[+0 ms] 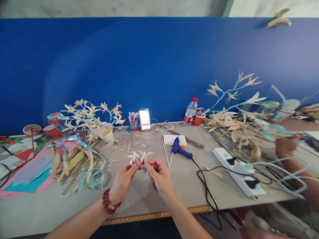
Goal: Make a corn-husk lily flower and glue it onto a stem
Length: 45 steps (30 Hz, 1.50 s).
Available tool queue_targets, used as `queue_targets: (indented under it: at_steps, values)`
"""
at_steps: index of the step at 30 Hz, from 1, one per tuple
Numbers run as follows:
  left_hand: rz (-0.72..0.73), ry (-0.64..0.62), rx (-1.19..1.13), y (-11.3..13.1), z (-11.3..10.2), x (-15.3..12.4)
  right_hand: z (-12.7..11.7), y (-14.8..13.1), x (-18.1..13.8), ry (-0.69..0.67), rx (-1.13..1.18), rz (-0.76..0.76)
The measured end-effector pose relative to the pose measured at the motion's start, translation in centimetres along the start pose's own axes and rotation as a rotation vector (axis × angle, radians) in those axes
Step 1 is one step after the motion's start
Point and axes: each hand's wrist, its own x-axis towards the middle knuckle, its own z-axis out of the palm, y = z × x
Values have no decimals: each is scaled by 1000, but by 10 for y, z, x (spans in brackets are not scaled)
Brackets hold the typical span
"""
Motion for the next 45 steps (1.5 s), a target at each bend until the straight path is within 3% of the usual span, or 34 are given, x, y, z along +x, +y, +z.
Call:
queue_targets:
  at_steps: [10,13,19,22,27,30,33,39,45]
  values:
    - [-57,49,-442,6,0,-9,21,0,-7,-57,1,20]
    - [-9,86,-455,14,-7,-1,8,1,-8,-55,-61,18]
    - [79,124,-340,21,-25,17,-31,-6,6,97,-213,-1]
    - [73,93,-364,20,-22,18,-23,-11,11,-32,-219,40]
    - [5,93,-277,22,-11,14,24,-2,21,-415,-124,70]
    - [20,96,-264,25,-15,15,37,11,30,-465,-82,75]
    - [174,100,-255,36,-29,19,26,19,39,-423,-115,103]
    - [421,87,-328,77,-72,11,-21,14,57,-130,-180,117]
    - [571,207,-168,106,-115,-11,-39,25,66,-82,-298,113]
